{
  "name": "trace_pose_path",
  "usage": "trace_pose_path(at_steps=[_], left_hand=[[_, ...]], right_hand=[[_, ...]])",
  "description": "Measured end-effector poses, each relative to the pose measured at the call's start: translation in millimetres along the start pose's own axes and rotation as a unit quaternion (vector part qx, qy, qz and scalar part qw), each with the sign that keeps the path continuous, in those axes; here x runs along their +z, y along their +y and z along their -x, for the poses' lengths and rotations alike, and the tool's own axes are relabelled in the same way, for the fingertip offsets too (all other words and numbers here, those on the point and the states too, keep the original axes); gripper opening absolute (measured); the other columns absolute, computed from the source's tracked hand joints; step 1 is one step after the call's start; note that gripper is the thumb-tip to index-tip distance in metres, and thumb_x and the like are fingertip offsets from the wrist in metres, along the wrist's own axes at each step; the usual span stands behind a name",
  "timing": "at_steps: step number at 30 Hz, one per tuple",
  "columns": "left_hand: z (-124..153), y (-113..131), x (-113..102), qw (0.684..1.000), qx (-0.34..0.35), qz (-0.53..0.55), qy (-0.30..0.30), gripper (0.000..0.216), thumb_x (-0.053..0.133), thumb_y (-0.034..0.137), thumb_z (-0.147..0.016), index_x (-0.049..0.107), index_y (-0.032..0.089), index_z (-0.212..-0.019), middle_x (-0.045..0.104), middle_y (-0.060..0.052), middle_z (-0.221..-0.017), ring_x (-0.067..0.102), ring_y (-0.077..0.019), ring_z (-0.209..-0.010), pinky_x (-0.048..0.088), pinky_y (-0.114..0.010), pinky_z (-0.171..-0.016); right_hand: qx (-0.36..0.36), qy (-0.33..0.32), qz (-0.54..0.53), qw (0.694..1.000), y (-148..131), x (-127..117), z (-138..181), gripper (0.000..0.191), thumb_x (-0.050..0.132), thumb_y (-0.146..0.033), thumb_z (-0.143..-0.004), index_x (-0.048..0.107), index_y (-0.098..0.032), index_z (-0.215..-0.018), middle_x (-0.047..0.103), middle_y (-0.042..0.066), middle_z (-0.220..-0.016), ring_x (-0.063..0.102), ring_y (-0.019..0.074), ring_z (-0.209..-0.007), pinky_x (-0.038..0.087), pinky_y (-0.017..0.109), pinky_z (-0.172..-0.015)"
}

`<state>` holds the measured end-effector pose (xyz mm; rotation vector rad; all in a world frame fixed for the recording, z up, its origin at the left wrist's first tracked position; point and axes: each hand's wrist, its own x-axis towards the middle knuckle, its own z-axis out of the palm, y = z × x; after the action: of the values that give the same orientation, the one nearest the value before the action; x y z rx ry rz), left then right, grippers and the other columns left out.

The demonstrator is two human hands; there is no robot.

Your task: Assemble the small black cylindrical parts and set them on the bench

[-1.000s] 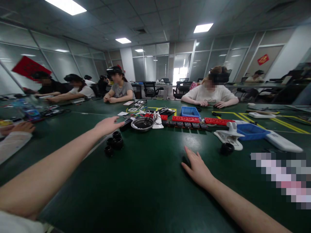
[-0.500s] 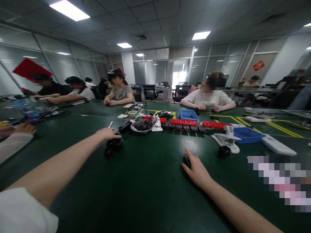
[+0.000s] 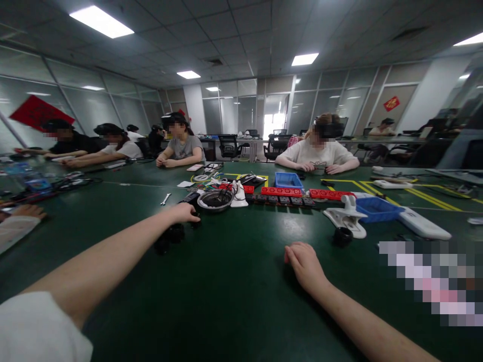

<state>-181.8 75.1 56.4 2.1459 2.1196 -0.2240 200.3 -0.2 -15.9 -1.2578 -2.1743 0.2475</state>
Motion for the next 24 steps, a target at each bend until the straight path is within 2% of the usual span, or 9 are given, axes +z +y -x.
trace_pose_path(at_steps=[2, 4, 5, 7, 8, 10, 13, 17, 24], left_hand=[[-0.7, 26.1, -0.3, 0.999, 0.054, 0.006, -0.003, 0.04, 0.054, 0.047, -0.067, 0.062, 0.017, -0.092, 0.064, -0.006, -0.094, 0.057, -0.0224, -0.084, 0.04, -0.026, -0.071], [2.9, 55.2, -0.9, 0.994, 0.104, 0.012, -0.006, 0.041, 0.056, 0.046, -0.067, 0.061, 0.017, -0.096, 0.063, -0.006, -0.097, 0.057, -0.022, -0.086, 0.04, -0.026, -0.073], [6.6, 70.5, -1.3, 0.991, 0.13, 0.016, -0.009, 0.043, 0.056, 0.046, -0.067, 0.06, 0.018, -0.099, 0.063, -0.006, -0.099, 0.056, -0.0211, -0.087, 0.04, -0.025, -0.074], [17.7, 101.7, -2.0, 0.983, 0.182, 0.027, -0.019, 0.043, 0.057, 0.046, -0.066, 0.058, 0.023, -0.103, 0.062, -0.002, -0.101, 0.056, -0.0182, -0.088, 0.04, -0.022, -0.074], [24.6, 117.2, -2.0, 0.977, 0.209, 0.032, -0.023, 0.043, 0.058, 0.047, -0.067, 0.057, 0.024, -0.103, 0.061, -0.001, -0.101, 0.055, -0.0179, -0.089, 0.04, -0.021, -0.074], [39.9, 146.3, -0.5, 0.958, 0.284, 0.043, -0.024, 0.047, 0.058, 0.046, -0.067, 0.056, 0.02, -0.106, 0.059, -0.005, -0.102, 0.054, -0.0201, -0.09, 0.041, -0.024, -0.073], [60.5, 179.9, 7.3, 0.932, 0.356, 0.069, -0.011, 0.048, 0.06, 0.045, -0.066, 0.055, 0.019, -0.106, 0.058, -0.006, -0.099, 0.054, -0.0209, -0.088, 0.041, -0.026, -0.072], [74.4, 197.2, 25.1, 0.906, 0.394, 0.156, 0.013, 0.047, 0.062, 0.042, -0.066, 0.053, 0.022, -0.107, 0.054, -0.004, -0.097, 0.053, -0.0192, -0.087, 0.041, -0.026, -0.074], [71.9, 192.1, 49.5, 0.895, 0.338, 0.29, 0.006, 0.046, 0.063, 0.043, -0.065, 0.052, 0.027, -0.106, 0.051, -0.002, -0.094, 0.051, -0.0153, -0.075, 0.042, -0.026, -0.064]], right_hand=[[0.029, 0.004, -0.011, 1.0, 0.4, -0.5, 1.1, 0.047, 0.023, -0.036, -0.087, 0.058, -0.019, -0.062, 0.057, 0.003, -0.058, 0.057, 0.0202, -0.066, 0.044, 0.037, -0.069], [0.065, -0.003, -0.045, 0.997, 1.6, 0.7, 2.4, 0.043, 0.022, -0.037, -0.087, 0.061, -0.018, -0.087, 0.056, 0.002, -0.055, 0.057, 0.0192, -0.059, 0.045, 0.034, -0.062], [0.08, -0.01, -0.066, 0.995, 2.3, 1.7, 2.9, 0.041, 0.022, -0.035, -0.087, 0.055, -0.018, -0.104, 0.056, 0.001, -0.054, 0.057, 0.0187, -0.057, 0.046, 0.033, -0.061], [0.093, -0.009, -0.107, 0.99, 3.1, 3.9, 3.7, 0.045, 0.025, -0.031, -0.086, 0.029, -0.016, -0.129, 0.059, 0.0, -0.06, 0.057, 0.0168, -0.056, 0.047, 0.033, -0.063], [0.091, 0.002, -0.126, 0.988, 3.2, 4.9, 4.0, 0.05, 0.028, -0.028, -0.085, 0.017, -0.017, -0.133, 0.062, 0.002, -0.072, 0.057, 0.0157, -0.058, 0.047, 0.032, -0.065], [0.076, 0.042, -0.159, 0.984, 3.2, 6.5, 4.2, 0.06, 0.035, -0.025, -0.082, 0.007, -0.02, -0.134, 0.057, 0.007, -0.1, 0.057, 0.0143, -0.068, 0.048, 0.031, -0.065], [0.046, 0.08, -0.177, 0.98, 4.2, 7.5, 3.8, 0.059, 0.041, -0.022, -0.077, 0.017, -0.022, -0.131, 0.046, 0.009, -0.113, 0.054, 0.0147, -0.078, 0.049, 0.029, -0.064], [0.045, 0.057, -0.164, 0.984, 10.6, 8.8, 1.9, 0.048, 0.044, -0.02, -0.076, 0.033, -0.021, -0.123, 0.051, 0.006, -0.098, 0.052, 0.0141, -0.073, 0.048, 0.031, -0.067], [0.07, 0.035, -0.161, 0.984, 15.9, 9.1, -2.7, 0.04, 0.045, -0.026, -0.078, 0.04, -0.018, -0.117, 0.055, 0.006, -0.093, 0.053, 0.0152, -0.073, 0.047, 0.032, -0.067]])
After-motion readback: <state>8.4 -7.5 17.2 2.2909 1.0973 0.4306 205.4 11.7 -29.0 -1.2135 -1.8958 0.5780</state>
